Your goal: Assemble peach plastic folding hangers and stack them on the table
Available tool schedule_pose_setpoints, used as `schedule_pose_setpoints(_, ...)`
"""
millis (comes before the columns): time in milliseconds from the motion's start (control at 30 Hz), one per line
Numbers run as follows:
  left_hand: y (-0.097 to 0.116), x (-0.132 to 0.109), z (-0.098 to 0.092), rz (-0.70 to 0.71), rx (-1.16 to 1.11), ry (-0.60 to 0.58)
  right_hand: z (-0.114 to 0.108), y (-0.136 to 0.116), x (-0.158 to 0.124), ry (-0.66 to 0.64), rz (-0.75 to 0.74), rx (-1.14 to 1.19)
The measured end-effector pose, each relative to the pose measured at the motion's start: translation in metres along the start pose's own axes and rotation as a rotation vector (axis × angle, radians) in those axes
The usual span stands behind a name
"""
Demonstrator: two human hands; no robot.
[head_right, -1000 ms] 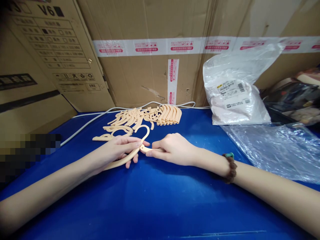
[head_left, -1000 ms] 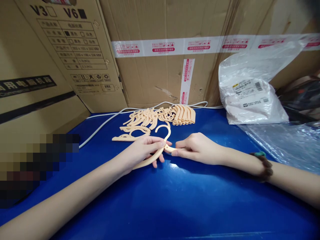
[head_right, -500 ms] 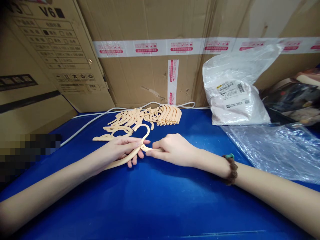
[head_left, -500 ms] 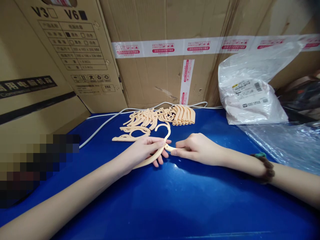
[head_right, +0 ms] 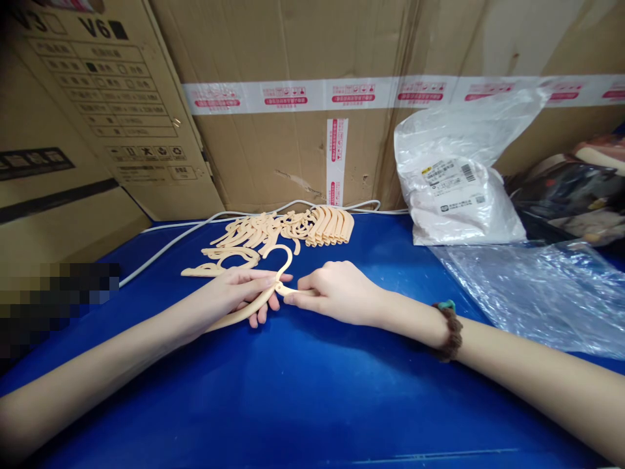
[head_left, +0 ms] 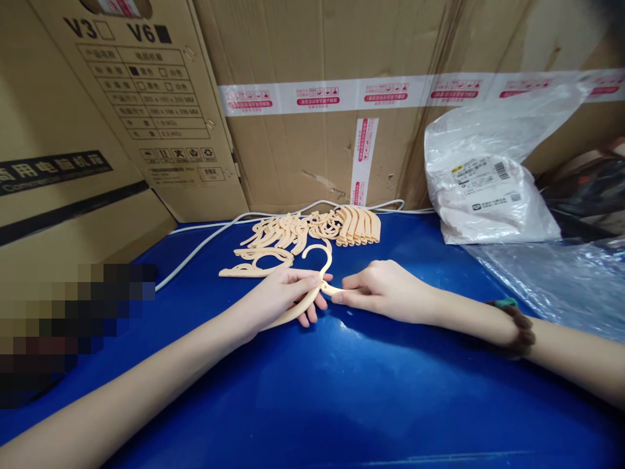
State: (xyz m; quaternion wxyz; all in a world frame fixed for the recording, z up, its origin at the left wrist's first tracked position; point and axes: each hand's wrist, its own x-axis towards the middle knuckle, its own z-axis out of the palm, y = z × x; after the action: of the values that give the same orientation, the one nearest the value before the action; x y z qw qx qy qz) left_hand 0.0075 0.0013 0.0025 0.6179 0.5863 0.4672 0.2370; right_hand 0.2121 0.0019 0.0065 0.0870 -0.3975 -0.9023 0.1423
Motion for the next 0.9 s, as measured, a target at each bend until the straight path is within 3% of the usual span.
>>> schedule_pose_setpoints(633, -0.002, 0.005, 0.0, -0.001, 0.087, -0.018, 0.0, 0.007, 0.003, 0.006, -0.018, -0.016)
schedule_pose_setpoints(767, -0.004, 0.002, -0.003, 0.077, 0.244, -0.099, 0.002, 0.008, 0.002, 0.019, -0.047, -0.036)
schedule_pose_setpoints(900, 0.0, -0.01, -0.002, 0.184, 0.569, -0.102, 0.004, 0.01, 0.001, 0.038, -0.062, -0.024)
